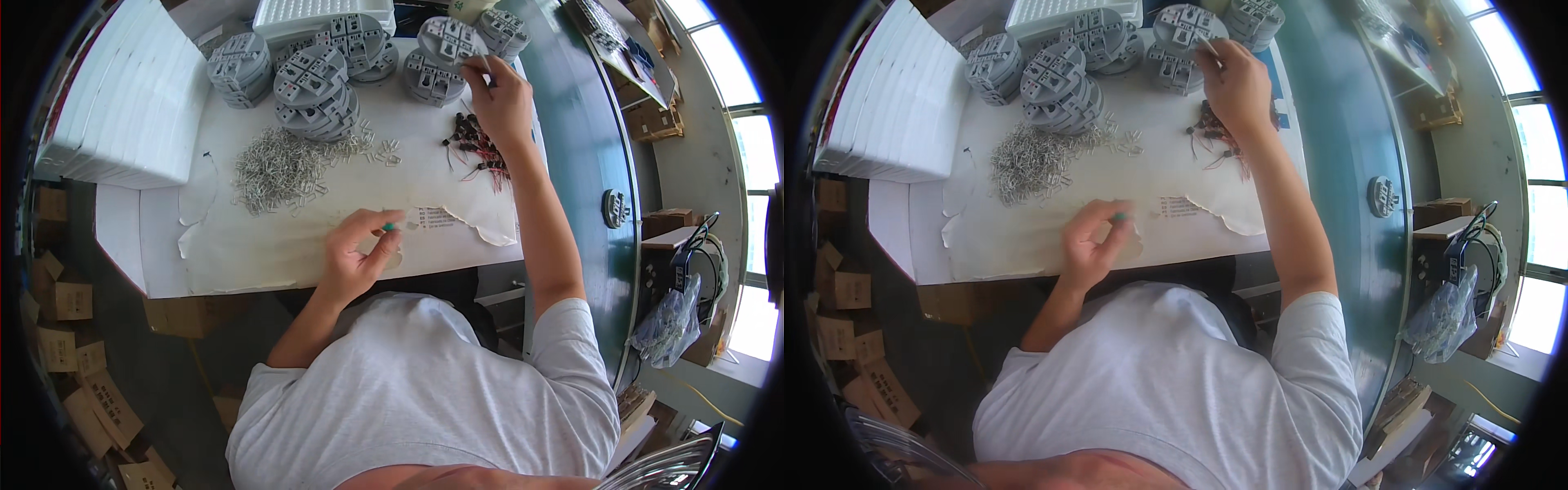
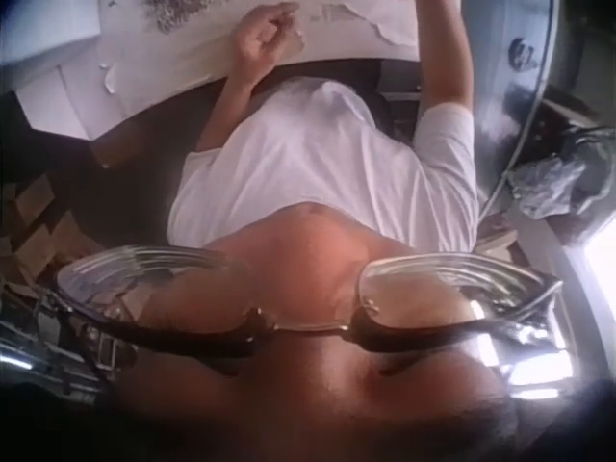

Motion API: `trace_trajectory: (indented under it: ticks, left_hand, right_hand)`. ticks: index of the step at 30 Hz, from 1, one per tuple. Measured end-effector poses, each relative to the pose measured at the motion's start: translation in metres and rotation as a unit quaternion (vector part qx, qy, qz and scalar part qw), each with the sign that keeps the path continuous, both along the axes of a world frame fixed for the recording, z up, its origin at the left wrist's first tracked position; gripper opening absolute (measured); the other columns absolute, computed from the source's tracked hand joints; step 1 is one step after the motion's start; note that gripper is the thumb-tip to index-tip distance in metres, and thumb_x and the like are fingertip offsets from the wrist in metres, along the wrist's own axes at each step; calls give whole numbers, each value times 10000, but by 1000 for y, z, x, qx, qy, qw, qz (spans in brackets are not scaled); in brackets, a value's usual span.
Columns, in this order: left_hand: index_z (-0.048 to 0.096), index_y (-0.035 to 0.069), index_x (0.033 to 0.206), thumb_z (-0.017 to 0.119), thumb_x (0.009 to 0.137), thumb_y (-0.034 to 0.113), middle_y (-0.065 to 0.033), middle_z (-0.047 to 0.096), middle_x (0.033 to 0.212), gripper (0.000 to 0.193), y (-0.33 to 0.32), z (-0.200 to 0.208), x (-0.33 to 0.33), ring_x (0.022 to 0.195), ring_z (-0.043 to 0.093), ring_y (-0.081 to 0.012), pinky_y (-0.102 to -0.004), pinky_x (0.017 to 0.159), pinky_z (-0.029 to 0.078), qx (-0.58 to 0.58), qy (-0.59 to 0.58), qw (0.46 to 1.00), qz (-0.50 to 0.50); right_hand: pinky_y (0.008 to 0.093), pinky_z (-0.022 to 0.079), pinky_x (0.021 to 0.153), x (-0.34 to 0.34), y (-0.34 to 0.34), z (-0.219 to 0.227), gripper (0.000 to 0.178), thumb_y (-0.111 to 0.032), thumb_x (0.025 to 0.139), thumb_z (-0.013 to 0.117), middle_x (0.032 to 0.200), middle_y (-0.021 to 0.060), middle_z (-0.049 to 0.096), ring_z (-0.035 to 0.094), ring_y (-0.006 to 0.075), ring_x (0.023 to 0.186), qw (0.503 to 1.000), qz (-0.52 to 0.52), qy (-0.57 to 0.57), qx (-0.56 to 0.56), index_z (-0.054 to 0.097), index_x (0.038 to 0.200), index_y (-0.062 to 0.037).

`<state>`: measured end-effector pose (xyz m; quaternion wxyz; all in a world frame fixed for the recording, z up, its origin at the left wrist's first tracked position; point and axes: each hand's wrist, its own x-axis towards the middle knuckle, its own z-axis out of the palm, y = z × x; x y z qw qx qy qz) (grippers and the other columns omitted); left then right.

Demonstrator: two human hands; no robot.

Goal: Assemble small electronic or mechanical components into circular plastic housings at a production workstation.

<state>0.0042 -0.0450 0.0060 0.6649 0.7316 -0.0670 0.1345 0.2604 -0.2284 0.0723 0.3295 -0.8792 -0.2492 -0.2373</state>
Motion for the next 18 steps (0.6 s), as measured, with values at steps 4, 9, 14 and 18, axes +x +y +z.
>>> trace_trajectory:
  ticks: [4,9,14,18]
  left_hand:
    - [682,84,1407,901,843,178,-131,710,1176,612,27,8,-3,1080,682,-279,-377,918,559,29,-73,989,126]
    - [534,124,1563,980,683,249,-160,622,1366,995,42,9,-9,1295,570,-364,-468,1086,487,259,-63,956,121]
    - [525,141,1568,980,643,281,-158,606,1384,1040,37,11,-9,1333,537,-388,-513,1134,454,344,0,936,69]
    - [546,145,1542,972,650,297,-142,621,1356,1000,31,10,-6,1320,544,-380,-503,1125,463,360,6,930,71]
  right_hand:
    - [315,570,708,-62,-21,5,157,15,909,759,1009,100,774,724,269,800,957,239,164,21,780,1039,-70]
    - [347,585,730,-106,-18,-15,165,12,905,763,1020,108,760,730,290,823,886,388,238,-85,781,1052,-60]
    - [419,583,788,-57,17,-26,190,-67,905,768,987,116,742,728,337,906,939,268,171,-131,766,1095,-67]
    - [456,570,831,-41,39,-31,207,-128,907,770,978,128,736,715,370,957,928,240,175,-226,740,1096,-51]
